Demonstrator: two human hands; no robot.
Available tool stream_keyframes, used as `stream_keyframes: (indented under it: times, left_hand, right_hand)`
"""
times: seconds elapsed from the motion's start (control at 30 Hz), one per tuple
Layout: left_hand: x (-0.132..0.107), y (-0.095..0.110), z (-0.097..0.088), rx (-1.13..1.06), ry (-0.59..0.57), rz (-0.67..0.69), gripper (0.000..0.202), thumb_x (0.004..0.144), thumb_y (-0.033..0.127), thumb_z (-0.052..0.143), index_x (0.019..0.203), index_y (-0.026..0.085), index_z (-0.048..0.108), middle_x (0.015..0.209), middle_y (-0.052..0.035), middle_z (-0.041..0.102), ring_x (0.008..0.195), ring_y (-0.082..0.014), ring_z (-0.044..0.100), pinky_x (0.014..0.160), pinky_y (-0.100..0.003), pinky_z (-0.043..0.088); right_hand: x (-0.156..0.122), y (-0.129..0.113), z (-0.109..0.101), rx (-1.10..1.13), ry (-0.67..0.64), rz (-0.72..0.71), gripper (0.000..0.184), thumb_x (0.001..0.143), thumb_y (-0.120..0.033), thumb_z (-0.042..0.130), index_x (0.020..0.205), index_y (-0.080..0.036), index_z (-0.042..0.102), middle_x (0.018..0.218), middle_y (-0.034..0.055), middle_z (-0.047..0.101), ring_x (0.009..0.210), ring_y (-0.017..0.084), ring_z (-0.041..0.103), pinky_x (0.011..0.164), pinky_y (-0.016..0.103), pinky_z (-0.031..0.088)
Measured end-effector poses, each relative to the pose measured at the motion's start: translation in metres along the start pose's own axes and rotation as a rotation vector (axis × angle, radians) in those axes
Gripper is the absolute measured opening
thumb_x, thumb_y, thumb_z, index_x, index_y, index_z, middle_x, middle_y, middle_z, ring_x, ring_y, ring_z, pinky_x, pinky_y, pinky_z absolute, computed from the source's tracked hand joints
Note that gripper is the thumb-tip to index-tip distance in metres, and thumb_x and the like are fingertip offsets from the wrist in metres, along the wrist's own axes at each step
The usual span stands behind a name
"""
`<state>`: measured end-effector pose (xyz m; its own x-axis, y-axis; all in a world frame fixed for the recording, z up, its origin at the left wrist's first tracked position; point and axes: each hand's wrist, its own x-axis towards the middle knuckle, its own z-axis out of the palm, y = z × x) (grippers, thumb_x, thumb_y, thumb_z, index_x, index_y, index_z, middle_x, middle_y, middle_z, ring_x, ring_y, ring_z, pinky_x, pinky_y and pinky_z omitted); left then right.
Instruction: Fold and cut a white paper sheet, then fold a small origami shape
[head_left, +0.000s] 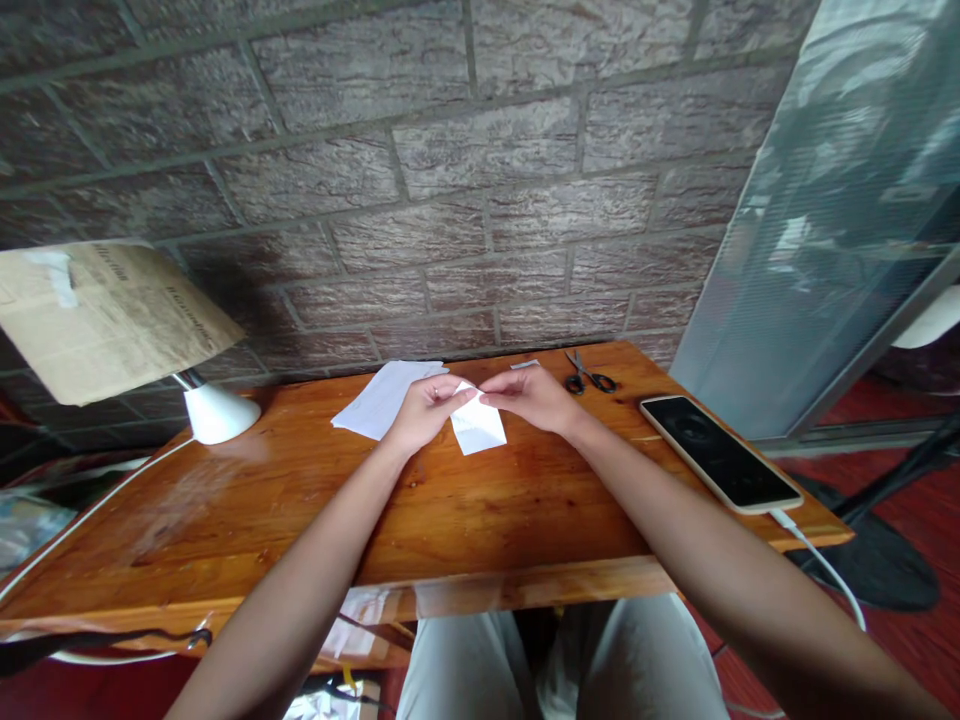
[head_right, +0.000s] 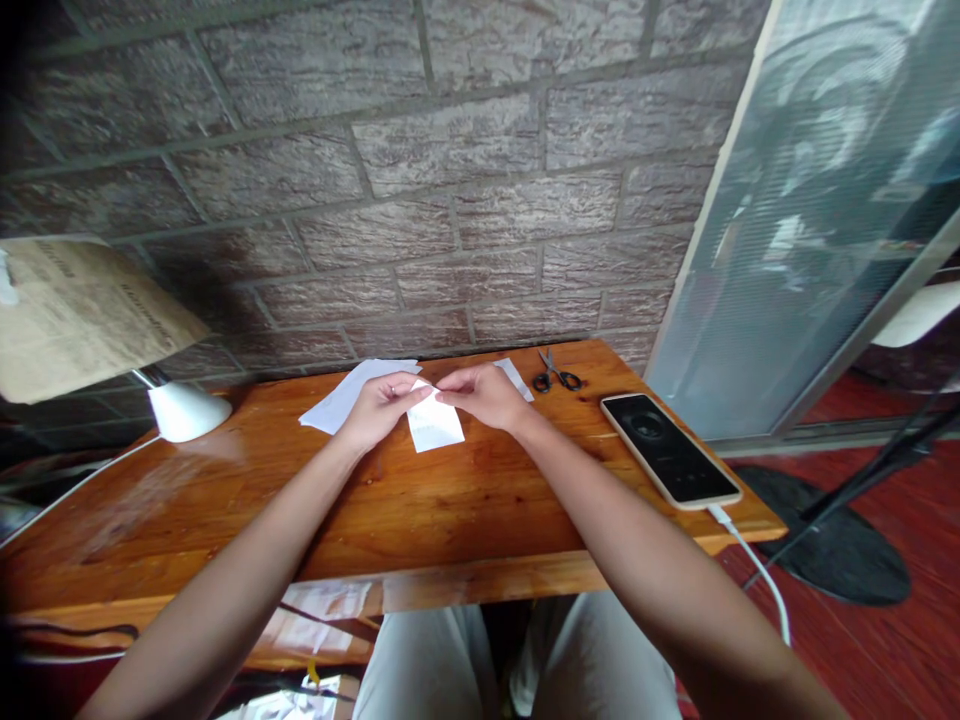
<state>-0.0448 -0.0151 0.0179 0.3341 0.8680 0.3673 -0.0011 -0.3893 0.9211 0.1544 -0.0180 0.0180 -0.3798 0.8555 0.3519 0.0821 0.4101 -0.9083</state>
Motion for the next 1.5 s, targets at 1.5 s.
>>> stream_keyframes:
  times: [1.5]
  left_hand:
    - [-0.001, -0.002, 0.002, 0.028, 0.089, 0.011, 0.035, 0.069, 0.04, 0.082, 0.097, 0.02, 0.078, 0.102, -0.008, 0.077, 0.092, -0.0244, 0.071, 0.087, -0.036, 0.054]
  right_hand:
    - [-0.004, -0.018, -0.001, 0.124, 0.079, 0.025, 0.035, 0.076, -0.044, 0.073, 0.095, -0.014, 0.076, 0.092, 0.0067, 0.076, 0.078, 0.017, 0.065, 0.069, 0.028, 0.048]
